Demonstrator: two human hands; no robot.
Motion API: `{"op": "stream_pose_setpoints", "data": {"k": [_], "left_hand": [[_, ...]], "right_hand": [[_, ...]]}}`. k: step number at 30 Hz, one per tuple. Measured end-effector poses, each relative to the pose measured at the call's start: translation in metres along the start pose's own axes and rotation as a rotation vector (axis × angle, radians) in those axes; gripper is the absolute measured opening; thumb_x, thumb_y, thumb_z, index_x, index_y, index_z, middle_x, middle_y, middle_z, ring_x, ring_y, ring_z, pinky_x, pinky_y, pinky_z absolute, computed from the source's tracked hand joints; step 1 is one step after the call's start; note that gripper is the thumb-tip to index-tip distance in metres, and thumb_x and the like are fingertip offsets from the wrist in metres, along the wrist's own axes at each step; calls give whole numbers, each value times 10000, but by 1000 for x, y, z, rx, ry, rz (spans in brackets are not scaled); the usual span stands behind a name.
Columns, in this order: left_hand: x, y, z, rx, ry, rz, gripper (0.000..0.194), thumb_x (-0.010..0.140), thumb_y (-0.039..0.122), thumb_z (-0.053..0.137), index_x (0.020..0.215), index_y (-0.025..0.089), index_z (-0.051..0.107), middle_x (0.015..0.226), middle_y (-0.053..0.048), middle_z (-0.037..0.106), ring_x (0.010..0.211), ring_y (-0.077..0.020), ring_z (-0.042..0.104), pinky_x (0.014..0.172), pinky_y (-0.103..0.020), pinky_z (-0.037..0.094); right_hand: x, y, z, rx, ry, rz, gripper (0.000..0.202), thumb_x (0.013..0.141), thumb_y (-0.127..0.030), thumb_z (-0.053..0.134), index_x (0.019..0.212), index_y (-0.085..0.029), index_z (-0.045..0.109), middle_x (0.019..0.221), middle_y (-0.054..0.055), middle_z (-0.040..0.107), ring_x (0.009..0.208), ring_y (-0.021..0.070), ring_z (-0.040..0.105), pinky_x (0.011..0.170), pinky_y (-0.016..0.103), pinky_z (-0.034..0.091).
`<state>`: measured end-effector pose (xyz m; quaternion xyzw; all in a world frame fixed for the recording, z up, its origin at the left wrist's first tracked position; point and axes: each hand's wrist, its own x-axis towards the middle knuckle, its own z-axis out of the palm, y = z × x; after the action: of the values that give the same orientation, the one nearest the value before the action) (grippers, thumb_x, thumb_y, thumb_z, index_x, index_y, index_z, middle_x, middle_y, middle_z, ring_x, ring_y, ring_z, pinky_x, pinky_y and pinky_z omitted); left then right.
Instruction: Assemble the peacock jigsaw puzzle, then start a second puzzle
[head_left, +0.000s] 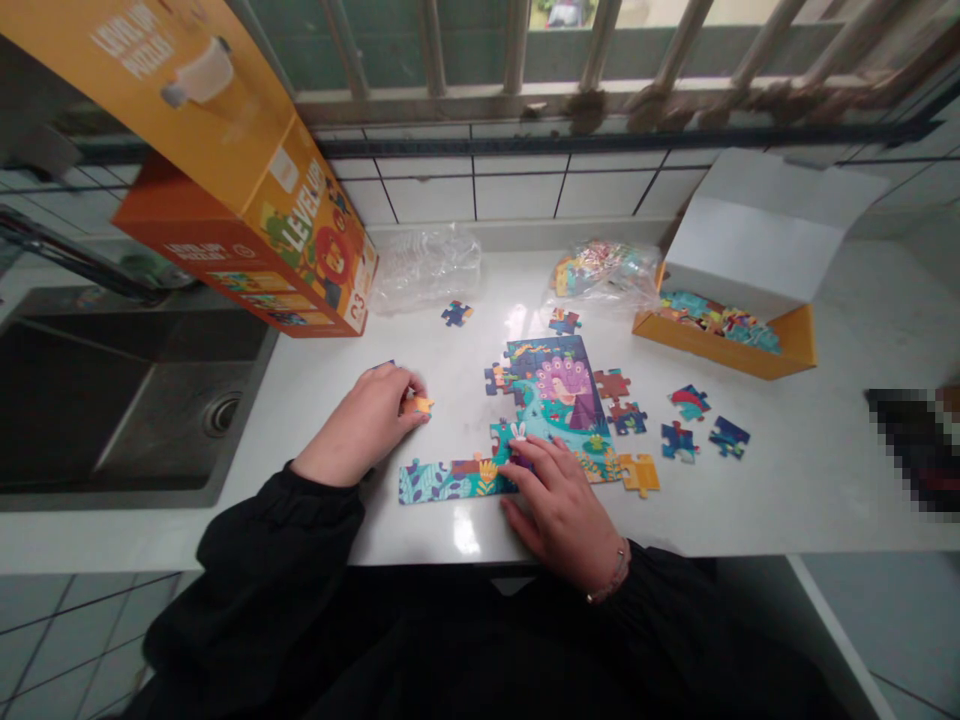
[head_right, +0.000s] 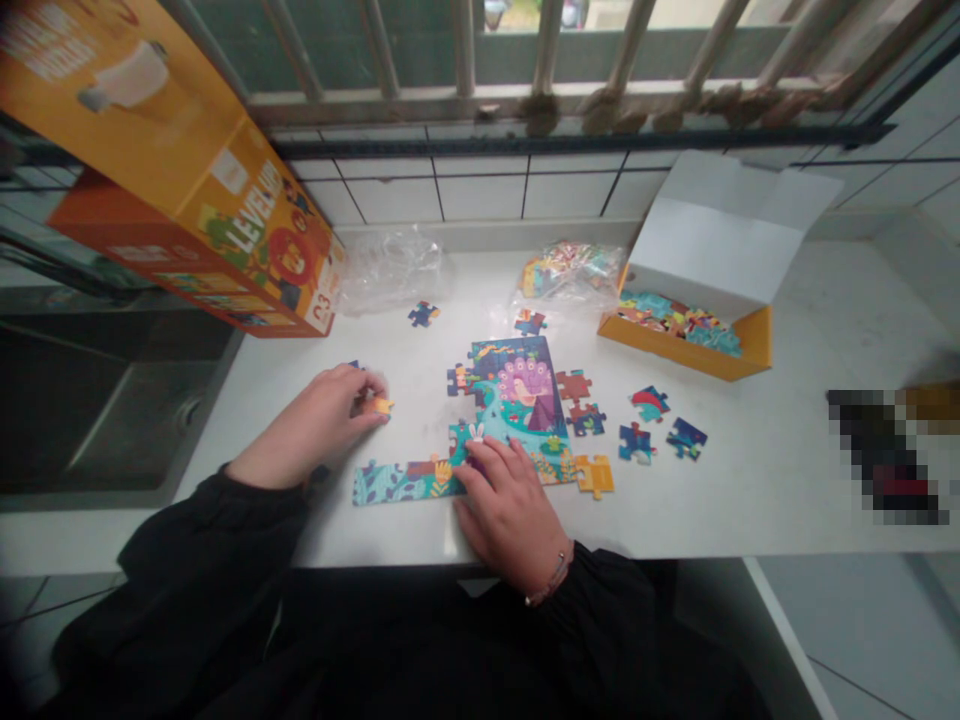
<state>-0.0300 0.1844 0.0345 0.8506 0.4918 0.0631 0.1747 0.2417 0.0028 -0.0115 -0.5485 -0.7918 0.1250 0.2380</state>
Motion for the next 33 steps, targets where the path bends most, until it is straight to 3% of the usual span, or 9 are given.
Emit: {"op": "stream_pose_setpoints", "data": {"k": [4, 7, 11, 14, 21, 26, 33], "left_hand": [[-5, 7, -4, -161, 12, -136, 168, 873, 336, 798, 895, 229, 671, 853, -15, 734, 781, -217, 649, 743, -334, 459], [-9, 15, -1, -419, 43, -248, 293, 906, 481, 797, 899, 230, 648, 817, -12, 754, 719, -192, 652, 680, -303, 451], [-14, 28, 12, -825, -20, -338, 450, 877, 599, 816, 1033, 219, 631, 818, -19, 761, 667, -170, 676, 625, -281, 483], [-16, 38, 23, -945, -88, -357, 503, 872, 594, 819, 1148, 211, 646, 791, 1, 744, 648, -161, 680, 613, -276, 506], [-21, 48, 33, -876, -96, -310, 390, 924, 516, 757, 1172, 224, 686, 788, -1, 750, 668, -178, 702, 596, -279, 510], [-23, 48, 41, -775, -168, -251, 299, 944, 442, 708, 1160, 235, 687, 833, -6, 770, 742, -200, 743, 640, -289, 536], [-24, 57, 39, -495, -97, -165, 127, 949, 341, 682, 1011, 232, 699, 844, -1, 755, 770, -192, 718, 682, -290, 507]], "right_hand": [[0, 0, 1, 2, 8, 9, 336, 1015, -249, 661, 1351, -238, 676, 1526, 128, 635, 1495, 331, 517, 1301, 618, 395], [0, 0, 1, 3, 3, 13, 320, 1022, -257, 658, 1341, -235, 681, 1526, 127, 635, 1485, 331, 521, 1305, 623, 387], [0, 0, 0, 8, -4, 8, 322, 1030, -263, 653, 1350, -235, 676, 1534, 129, 631, 1489, 336, 517, 1303, 631, 386], [1, 0, -1, 10, -7, 9, 324, 1032, -262, 652, 1354, -245, 672, 1536, 127, 629, 1492, 338, 517, 1306, 631, 382], [0, 1, 0, 15, -17, 10, 342, 1029, -263, 657, 1370, -243, 668, 1542, 127, 624, 1495, 341, 511, 1311, 627, 373], [1, 0, 0, 14, -9, 3, 339, 1023, -249, 659, 1361, -218, 671, 1528, 141, 628, 1489, 344, 508, 1303, 629, 375], [1, -1, -1, 14, 6, -2, 344, 1021, -248, 656, 1365, -225, 667, 1532, 136, 626, 1486, 338, 511, 1309, 616, 368]]}}
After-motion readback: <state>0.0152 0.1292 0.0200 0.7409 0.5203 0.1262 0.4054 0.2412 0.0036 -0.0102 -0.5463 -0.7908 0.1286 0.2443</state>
